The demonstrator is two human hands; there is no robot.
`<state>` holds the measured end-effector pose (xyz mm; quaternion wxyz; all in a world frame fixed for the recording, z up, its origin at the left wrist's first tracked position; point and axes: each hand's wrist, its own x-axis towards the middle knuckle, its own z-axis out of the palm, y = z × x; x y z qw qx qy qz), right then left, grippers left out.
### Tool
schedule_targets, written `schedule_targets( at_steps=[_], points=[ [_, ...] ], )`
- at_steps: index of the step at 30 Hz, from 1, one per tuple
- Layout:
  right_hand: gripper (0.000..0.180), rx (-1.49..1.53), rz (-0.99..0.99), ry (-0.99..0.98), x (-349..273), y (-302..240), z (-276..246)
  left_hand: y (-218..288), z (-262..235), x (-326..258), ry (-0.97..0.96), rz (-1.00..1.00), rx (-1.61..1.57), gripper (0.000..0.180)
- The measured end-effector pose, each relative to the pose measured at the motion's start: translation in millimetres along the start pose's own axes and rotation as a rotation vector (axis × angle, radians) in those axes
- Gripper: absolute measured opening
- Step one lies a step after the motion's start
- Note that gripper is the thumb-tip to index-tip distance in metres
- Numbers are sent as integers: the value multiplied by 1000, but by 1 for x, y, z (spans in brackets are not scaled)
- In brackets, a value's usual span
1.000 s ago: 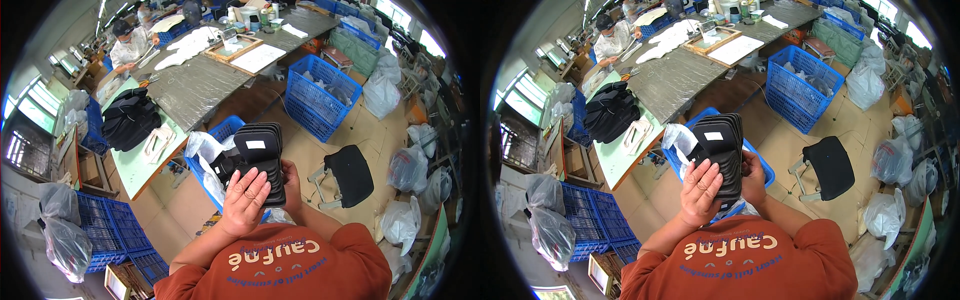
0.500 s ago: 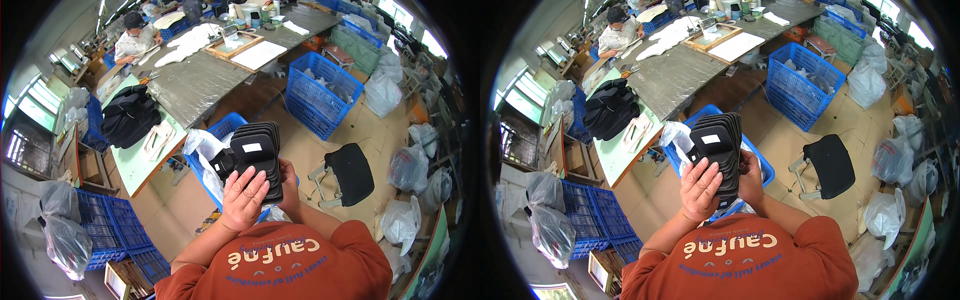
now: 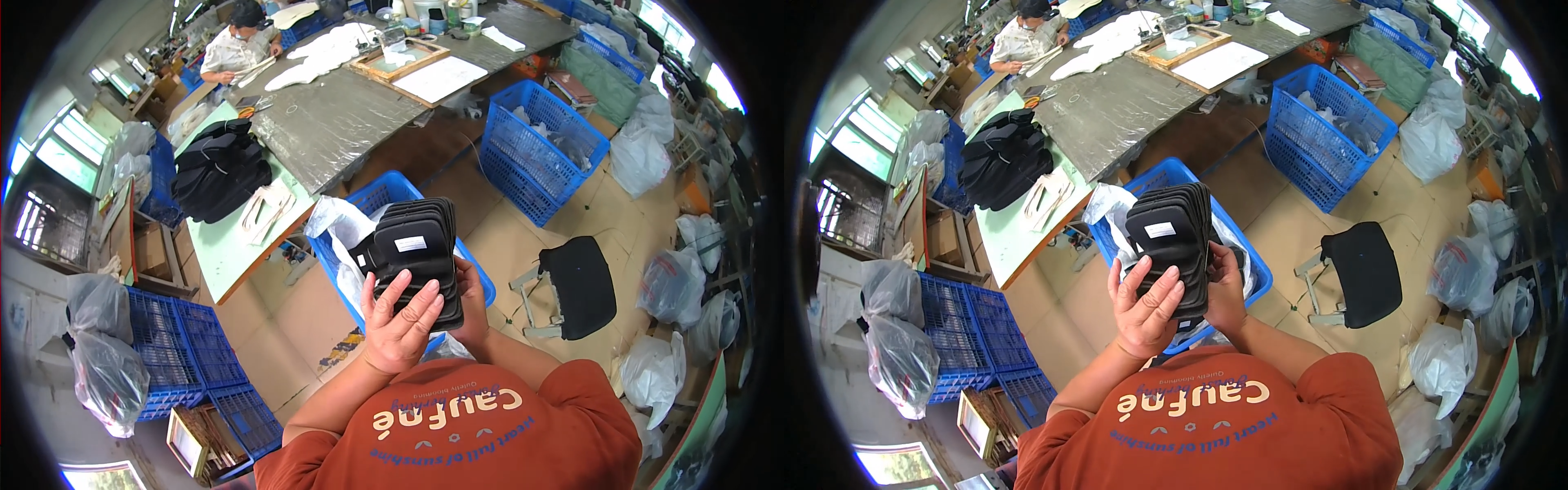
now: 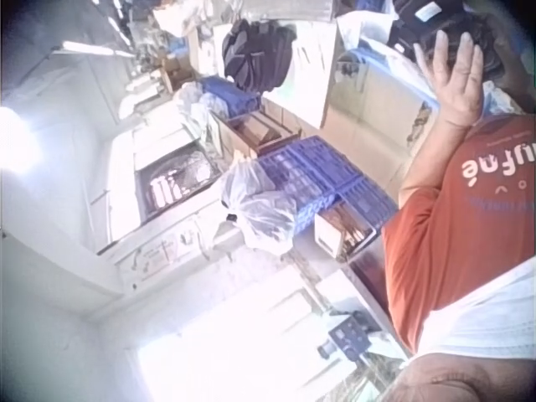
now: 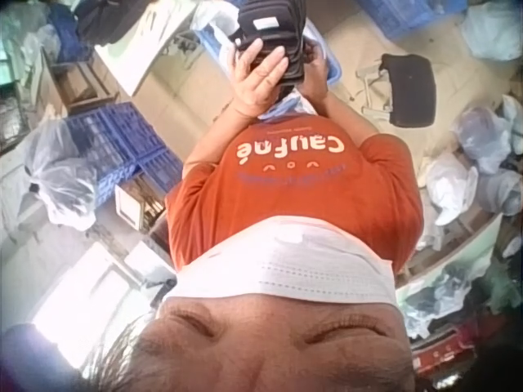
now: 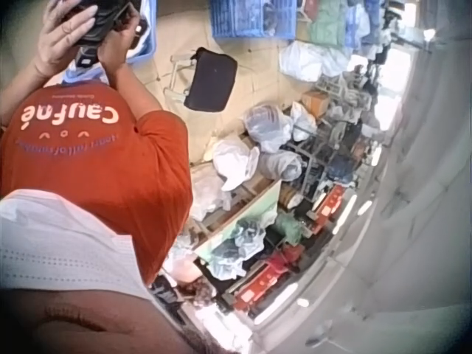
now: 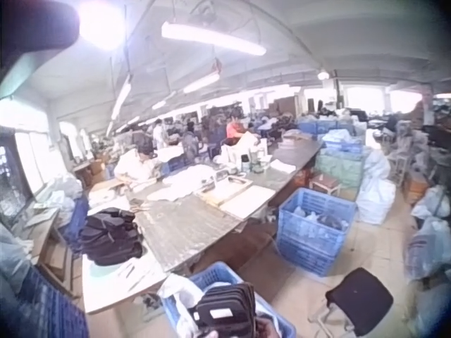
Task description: Heat-pressing labels onto shoe components.
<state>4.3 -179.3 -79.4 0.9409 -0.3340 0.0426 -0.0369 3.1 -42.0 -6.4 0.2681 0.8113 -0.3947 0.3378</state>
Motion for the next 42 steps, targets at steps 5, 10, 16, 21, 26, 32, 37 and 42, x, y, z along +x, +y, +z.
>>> schedule_targets(
  at_steps=[5,10,16,21,26,32,37,42],
  points=[
    [53,-193,-53,-32,0,12,2,2,-4,-9,23,-32,153,33],
    [61,-184,10,-59,-2,22,9,1,-12,-18,-19,-74,197,30],
    [60,-152,100,3,-5,29,19,-5,-20,-25,-22,-82,200,29],
    [59,-77,172,48,-5,40,31,-15,-26,-38,17,-106,187,33],
    [60,-15,211,14,-9,55,45,-21,-50,-41,-5,-202,150,39],
    [61,-86,146,-79,-10,86,49,-41,-89,-42,-88,-352,-67,44],
    [59,-247,70,-205,-6,108,50,-44,-118,-49,-217,-472,-61,43],
    [59,-162,153,-177,-11,118,68,-44,-126,-70,-203,-357,203,47]
  ],
)
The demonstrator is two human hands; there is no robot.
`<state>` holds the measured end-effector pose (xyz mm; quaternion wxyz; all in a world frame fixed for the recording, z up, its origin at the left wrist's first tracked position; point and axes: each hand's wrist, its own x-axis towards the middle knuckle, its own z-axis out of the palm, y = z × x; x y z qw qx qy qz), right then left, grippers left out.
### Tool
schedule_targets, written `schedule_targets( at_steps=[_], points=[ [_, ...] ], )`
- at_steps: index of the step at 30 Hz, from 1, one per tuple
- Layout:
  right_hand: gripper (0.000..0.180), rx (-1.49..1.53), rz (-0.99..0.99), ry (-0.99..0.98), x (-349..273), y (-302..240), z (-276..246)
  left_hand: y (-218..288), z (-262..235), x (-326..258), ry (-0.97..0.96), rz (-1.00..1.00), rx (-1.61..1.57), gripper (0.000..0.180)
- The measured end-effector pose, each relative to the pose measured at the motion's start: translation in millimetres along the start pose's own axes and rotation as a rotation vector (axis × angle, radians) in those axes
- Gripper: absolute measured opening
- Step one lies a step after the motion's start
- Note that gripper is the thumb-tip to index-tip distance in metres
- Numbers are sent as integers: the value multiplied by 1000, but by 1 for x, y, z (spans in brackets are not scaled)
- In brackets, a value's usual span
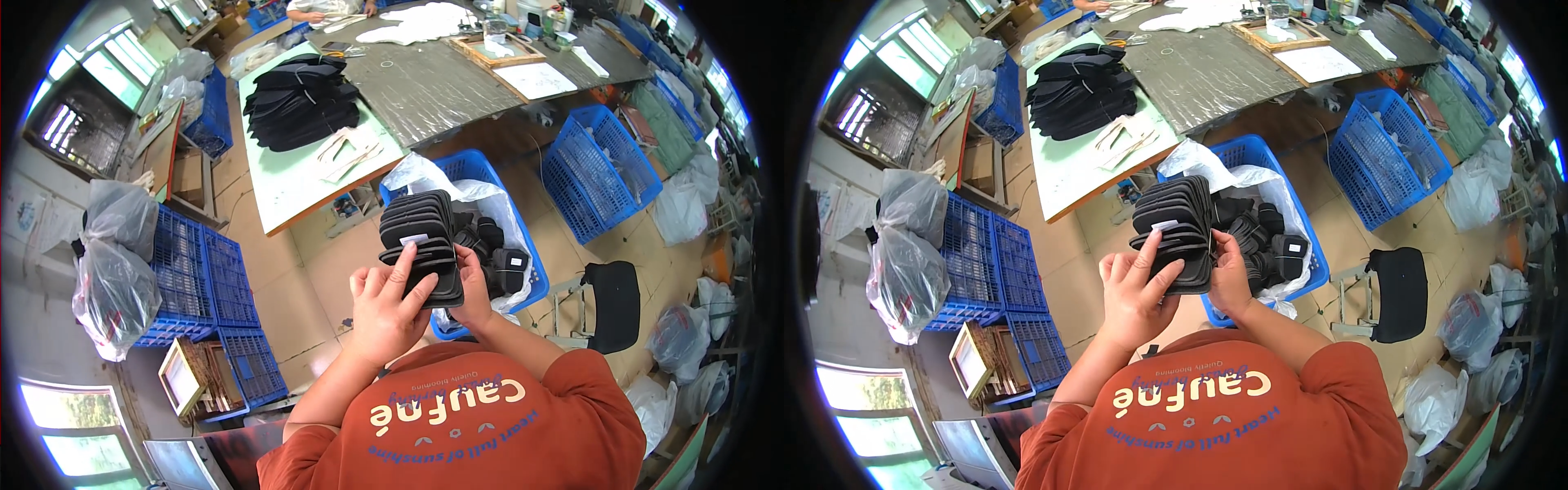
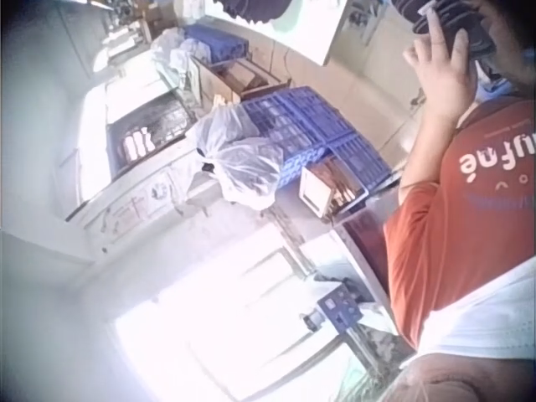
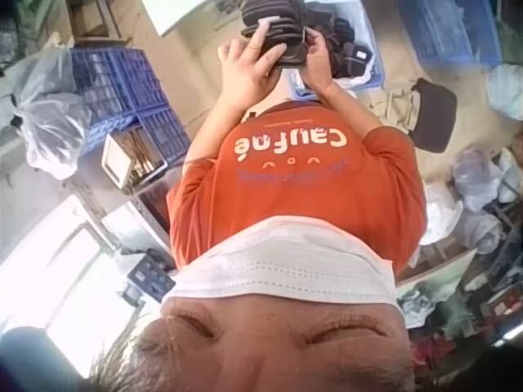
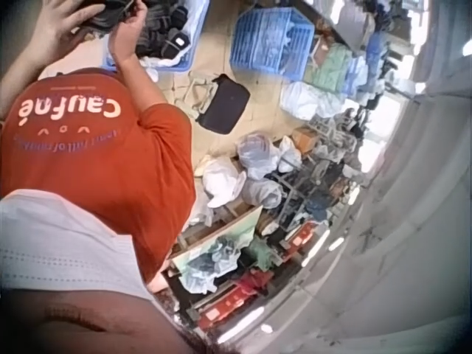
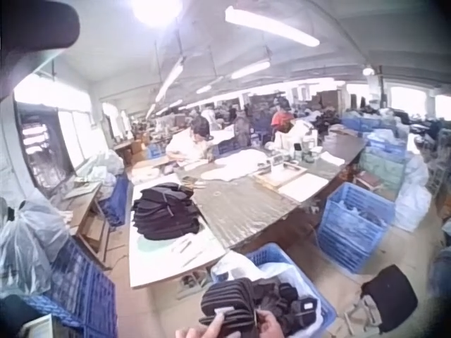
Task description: Heat-pressing labels onto shoe components.
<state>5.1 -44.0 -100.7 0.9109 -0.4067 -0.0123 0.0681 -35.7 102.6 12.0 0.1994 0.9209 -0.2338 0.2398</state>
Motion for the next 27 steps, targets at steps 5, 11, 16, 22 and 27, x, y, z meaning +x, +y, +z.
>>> schedule_targets(
  at_steps=[5,11,16,22,27],
  points=[
    [56,-1,75,-22,3,2,11,1,0,-12,59,37,88,47],
    [55,103,183,-48,8,-11,11,17,7,-11,106,-4,109,44],
    [55,178,247,-88,11,-31,-14,38,35,-1,249,21,101,37],
    [53,243,316,-58,18,-66,-52,70,75,21,355,23,108,30],
    [53,265,357,-58,24,-86,-80,98,97,34,354,-4,195,24]
  ],
)
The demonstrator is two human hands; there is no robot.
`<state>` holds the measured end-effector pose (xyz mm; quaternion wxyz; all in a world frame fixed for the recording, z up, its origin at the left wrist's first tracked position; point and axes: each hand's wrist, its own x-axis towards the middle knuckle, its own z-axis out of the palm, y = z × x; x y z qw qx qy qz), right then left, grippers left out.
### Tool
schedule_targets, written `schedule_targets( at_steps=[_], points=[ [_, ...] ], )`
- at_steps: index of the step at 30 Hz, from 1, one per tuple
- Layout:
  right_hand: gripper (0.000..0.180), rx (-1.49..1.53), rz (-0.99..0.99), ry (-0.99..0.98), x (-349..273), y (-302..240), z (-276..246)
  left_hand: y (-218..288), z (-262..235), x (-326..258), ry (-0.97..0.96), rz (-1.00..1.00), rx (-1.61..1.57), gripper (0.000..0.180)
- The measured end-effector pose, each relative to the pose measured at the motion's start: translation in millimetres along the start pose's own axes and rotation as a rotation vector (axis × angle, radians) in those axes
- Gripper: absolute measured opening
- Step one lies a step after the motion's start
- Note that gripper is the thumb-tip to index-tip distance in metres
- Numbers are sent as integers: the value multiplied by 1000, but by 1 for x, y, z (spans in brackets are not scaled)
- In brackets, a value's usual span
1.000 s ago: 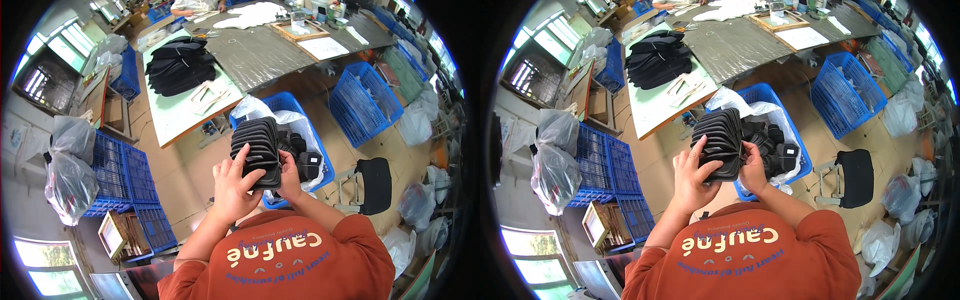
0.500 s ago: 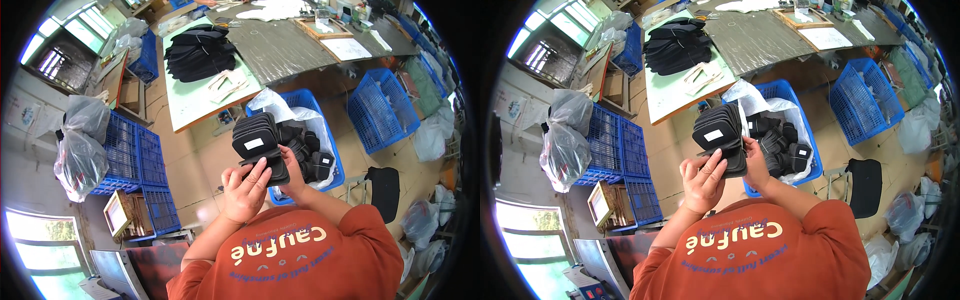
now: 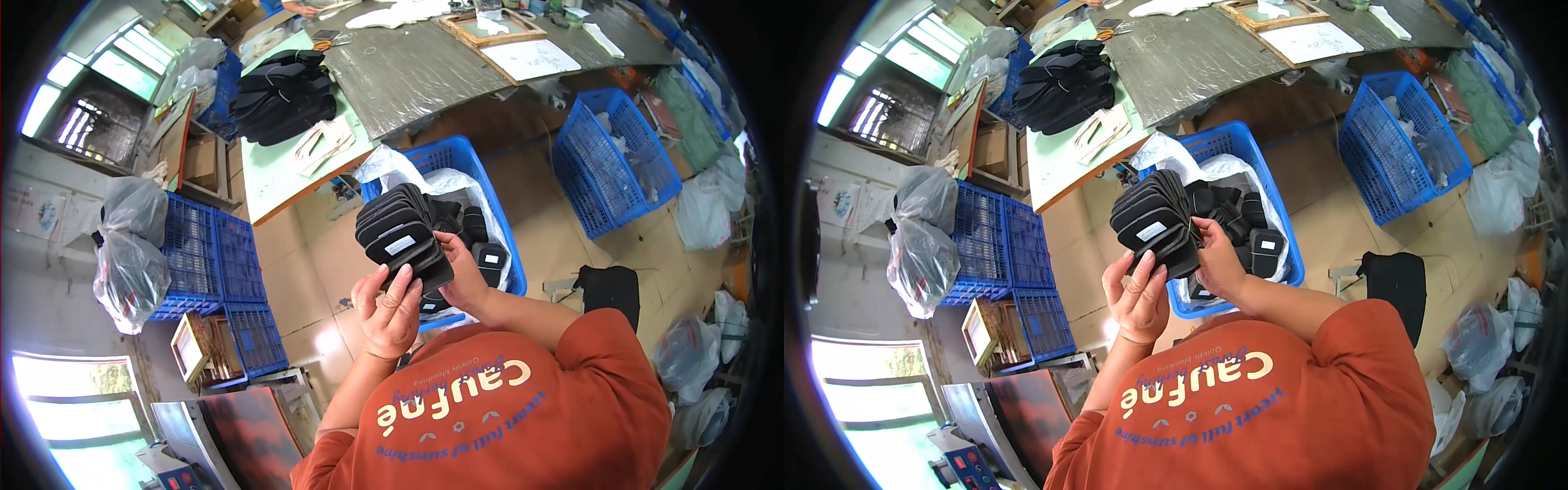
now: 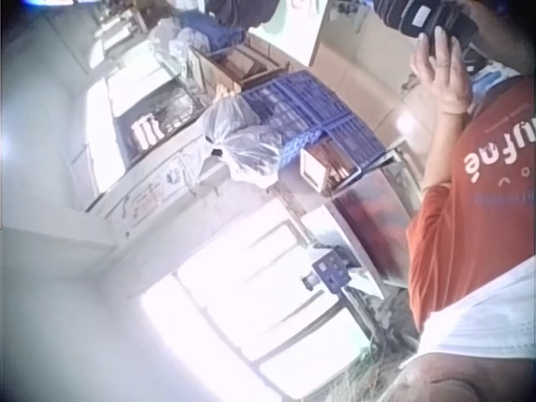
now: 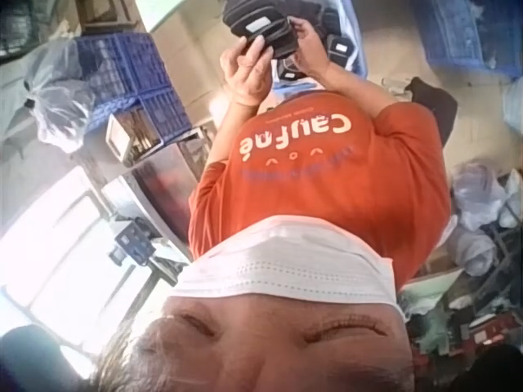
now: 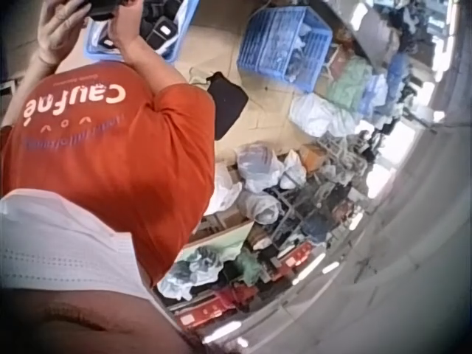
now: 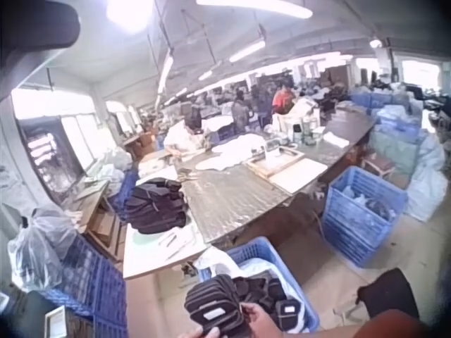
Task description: Heat-pressing labels onto shoe components.
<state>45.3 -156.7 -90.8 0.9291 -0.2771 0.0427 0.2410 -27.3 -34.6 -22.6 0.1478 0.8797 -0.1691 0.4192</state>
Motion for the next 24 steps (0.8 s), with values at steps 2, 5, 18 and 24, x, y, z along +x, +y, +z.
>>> schedule_targets(
  at_steps=[2,5,18,24],
  points=[
    [54,16,24,8,0,-7,-4,13,2,5,-18,-9,68,23],
    [55,25,71,1,0,-14,-8,25,3,6,-60,-40,127,22],
    [59,-110,255,-124,1,2,-7,35,-14,11,-144,-396,250,30],
    [60,-122,304,-180,1,14,-12,32,-25,6,-66,-460,184,32]
  ],
)
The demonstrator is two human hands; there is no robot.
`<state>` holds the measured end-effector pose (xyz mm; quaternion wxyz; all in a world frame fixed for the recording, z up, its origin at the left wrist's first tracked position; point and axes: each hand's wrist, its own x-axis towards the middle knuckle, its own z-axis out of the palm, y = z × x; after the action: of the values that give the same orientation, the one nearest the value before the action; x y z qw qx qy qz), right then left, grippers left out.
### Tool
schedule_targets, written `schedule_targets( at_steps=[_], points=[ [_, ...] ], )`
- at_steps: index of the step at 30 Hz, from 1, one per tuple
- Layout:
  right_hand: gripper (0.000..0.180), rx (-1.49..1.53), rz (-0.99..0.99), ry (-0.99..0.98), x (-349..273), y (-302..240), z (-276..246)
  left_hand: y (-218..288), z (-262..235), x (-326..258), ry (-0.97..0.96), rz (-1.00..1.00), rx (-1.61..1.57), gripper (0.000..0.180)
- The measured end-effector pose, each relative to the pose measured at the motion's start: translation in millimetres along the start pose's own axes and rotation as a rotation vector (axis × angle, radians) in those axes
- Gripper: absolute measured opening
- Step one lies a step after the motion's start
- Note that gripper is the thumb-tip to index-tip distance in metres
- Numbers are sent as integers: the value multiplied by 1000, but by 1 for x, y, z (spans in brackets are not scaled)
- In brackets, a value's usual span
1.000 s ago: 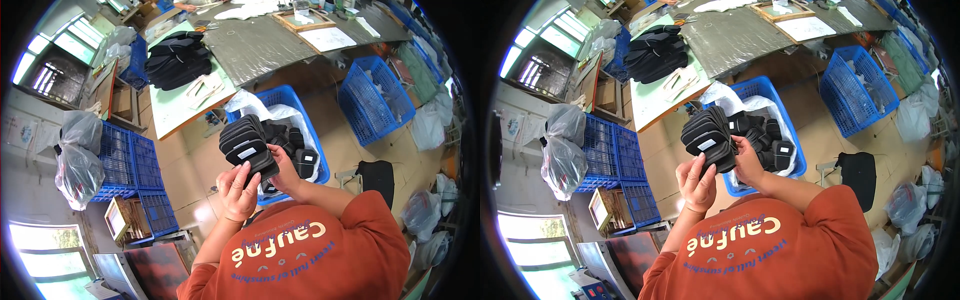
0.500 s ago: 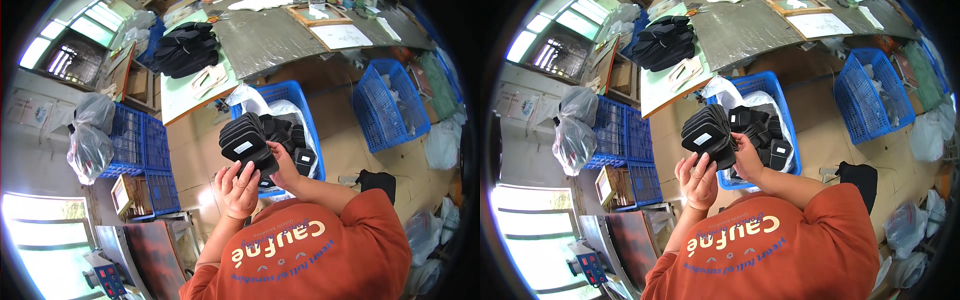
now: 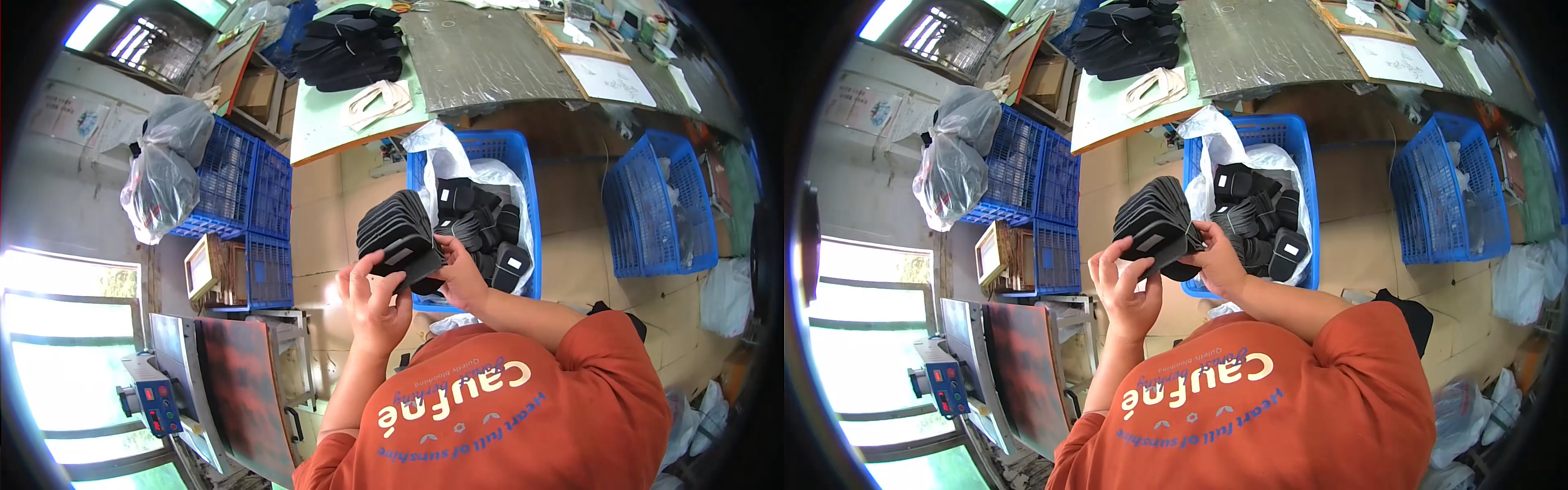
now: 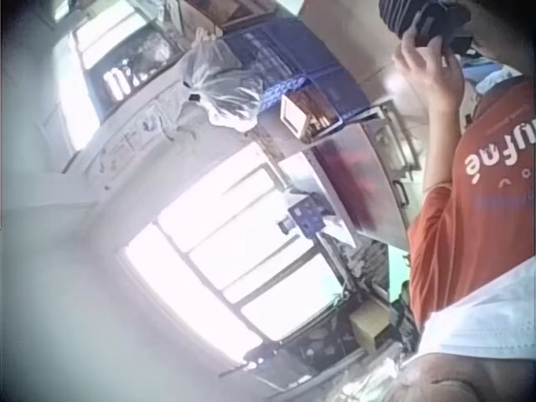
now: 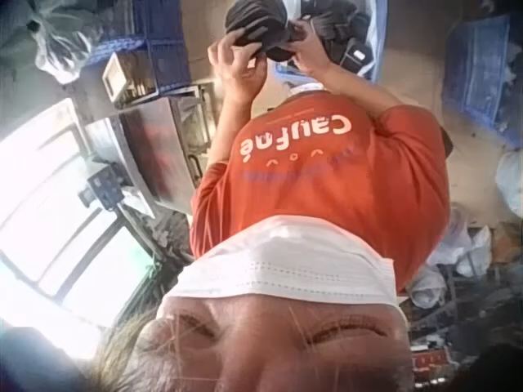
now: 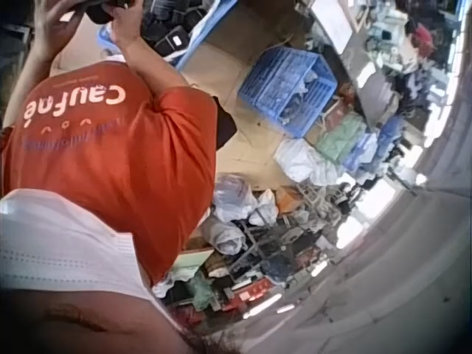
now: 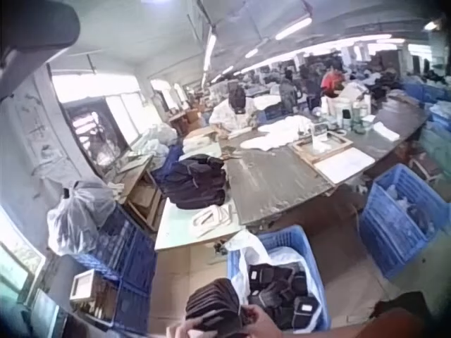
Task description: Heat-pressing labels onto shoe components.
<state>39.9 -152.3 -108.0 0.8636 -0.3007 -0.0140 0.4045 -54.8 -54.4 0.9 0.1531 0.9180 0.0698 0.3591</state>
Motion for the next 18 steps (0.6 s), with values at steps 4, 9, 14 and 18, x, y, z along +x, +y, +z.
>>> schedule_targets(
  at_steps=[4,9,14,18],
  points=[
    [62,81,40,56,6,8,-6,-2,0,-11,-64,93,-28,37],
    [60,77,72,101,6,2,2,0,3,-12,-29,124,87,32],
    [56,77,88,114,6,3,0,-11,13,-12,-47,16,91,30],
    [46,128,197,189,12,9,-24,-25,24,-21,-67,-147,58,41]
  ],
)
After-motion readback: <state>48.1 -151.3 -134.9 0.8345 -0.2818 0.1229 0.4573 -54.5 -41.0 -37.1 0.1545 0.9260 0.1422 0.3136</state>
